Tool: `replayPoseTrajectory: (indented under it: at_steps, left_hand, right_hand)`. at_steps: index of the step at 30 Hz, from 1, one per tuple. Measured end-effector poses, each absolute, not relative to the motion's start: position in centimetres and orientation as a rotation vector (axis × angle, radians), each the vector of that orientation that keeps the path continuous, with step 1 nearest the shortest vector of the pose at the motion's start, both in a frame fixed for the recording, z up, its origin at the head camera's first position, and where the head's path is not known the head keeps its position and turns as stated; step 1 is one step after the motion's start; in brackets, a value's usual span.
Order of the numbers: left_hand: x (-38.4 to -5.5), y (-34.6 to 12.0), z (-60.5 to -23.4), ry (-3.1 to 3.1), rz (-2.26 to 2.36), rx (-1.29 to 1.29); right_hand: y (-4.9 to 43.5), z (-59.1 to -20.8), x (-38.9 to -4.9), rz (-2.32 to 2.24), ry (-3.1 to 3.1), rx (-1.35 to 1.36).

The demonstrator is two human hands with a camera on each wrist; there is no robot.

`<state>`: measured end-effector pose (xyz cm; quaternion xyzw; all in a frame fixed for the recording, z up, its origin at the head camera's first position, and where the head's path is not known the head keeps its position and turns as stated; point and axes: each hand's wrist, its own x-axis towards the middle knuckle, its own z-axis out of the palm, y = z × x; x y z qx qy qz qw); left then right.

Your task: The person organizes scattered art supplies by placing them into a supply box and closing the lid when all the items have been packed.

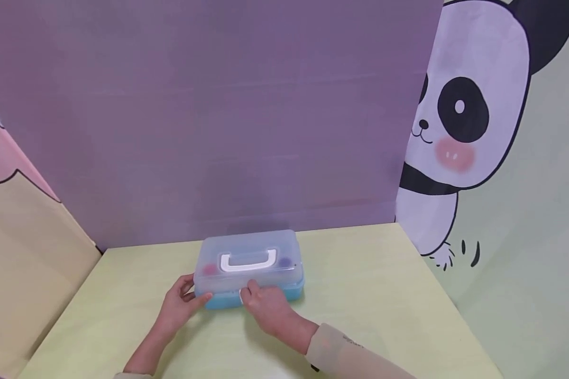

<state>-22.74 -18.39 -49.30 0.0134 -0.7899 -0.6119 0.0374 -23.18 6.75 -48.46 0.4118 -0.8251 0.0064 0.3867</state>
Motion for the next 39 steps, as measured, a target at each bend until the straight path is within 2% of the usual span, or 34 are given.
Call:
replayPoseTrajectory:
  at_steps: [15,23,32,39]
  left_hand:
    - [-22.1,-18.6,-49.2,-2.413,-1.888,0.033]
    - [-22.2,-18.4,-49.0,-2.482,-1.826,0.055]
    - [-21.8,-18.1,-48.0,-2.649,-1.579,0.035]
    - [-21.2,-17.8,-46.8,-2.731,-1.105,-0.107]
  right_hand:
    - [6.4,-48.3,-22.0,0.027,-2.189,0.975]
    - [6.2,-46.9,-21.1,0.157,-2.395,0.902]
    - [7.2,-44.4,-21.1,0.466,-2.348,0.821]
    - [8.0,-42.2,-21.5,0.525,-2.334,0.771]
